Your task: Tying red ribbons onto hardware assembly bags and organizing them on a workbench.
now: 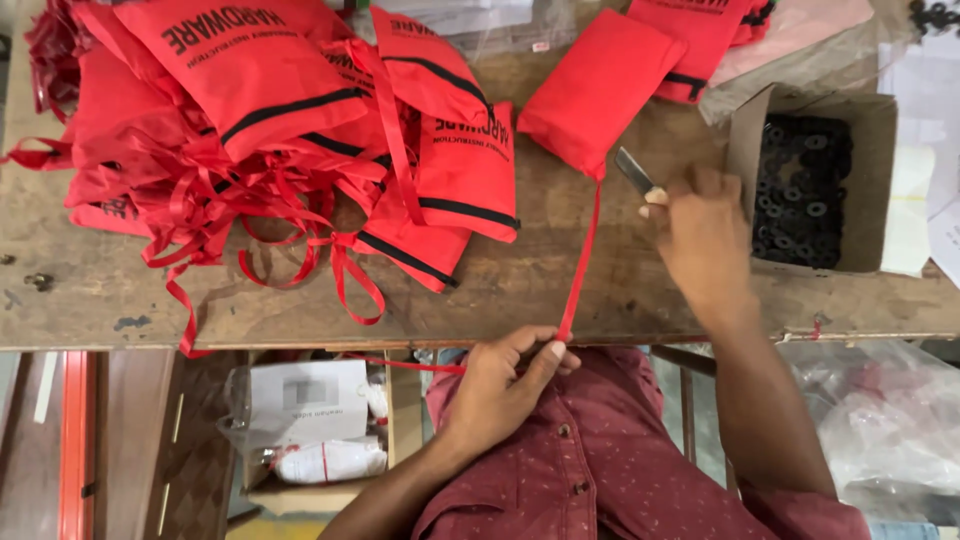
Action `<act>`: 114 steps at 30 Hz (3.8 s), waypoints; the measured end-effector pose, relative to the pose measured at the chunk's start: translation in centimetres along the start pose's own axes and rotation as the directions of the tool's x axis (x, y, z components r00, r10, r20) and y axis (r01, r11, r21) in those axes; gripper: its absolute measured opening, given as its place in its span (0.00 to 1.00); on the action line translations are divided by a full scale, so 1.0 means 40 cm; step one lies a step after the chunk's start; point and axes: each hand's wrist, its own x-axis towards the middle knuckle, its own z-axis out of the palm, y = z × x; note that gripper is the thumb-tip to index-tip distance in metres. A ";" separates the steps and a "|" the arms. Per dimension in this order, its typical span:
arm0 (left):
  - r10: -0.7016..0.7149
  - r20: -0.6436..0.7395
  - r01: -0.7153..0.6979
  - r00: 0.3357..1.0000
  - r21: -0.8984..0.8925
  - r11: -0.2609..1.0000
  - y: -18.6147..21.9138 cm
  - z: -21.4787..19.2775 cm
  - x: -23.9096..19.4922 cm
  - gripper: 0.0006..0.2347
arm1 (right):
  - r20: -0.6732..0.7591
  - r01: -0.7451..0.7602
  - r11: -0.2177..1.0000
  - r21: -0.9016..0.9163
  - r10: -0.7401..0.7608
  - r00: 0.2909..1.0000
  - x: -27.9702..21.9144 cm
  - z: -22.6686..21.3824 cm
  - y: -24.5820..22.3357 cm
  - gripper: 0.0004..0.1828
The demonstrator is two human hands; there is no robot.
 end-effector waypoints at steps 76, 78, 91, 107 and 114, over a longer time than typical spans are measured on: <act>0.354 -0.147 -0.285 0.924 0.355 0.891 -0.035 0.032 0.059 0.07 | 0.112 -0.169 0.764 0.623 0.126 0.986 -0.341 -0.045 -0.099 0.08; 0.378 -0.145 -0.303 0.914 0.372 0.877 -0.040 0.033 0.058 0.07 | 0.097 -0.183 0.766 0.616 0.157 0.983 -0.338 -0.050 -0.101 0.08; 0.479 -0.190 -0.292 0.857 0.587 0.755 -0.074 0.019 0.057 0.05 | -0.312 -0.136 0.804 0.579 0.373 0.874 -0.470 -0.020 0.105 0.04; 0.258 0.053 -0.248 0.965 0.507 0.825 -0.021 -0.125 -0.045 0.22 | -0.047 0.037 0.998 -0.055 -0.039 0.998 -0.050 -0.046 -0.094 0.29; 0.375 0.080 -0.333 0.923 0.654 0.680 -0.040 -0.143 -0.059 0.16 | 0.039 0.184 0.969 -0.163 -0.180 0.983 0.158 0.079 -0.074 0.29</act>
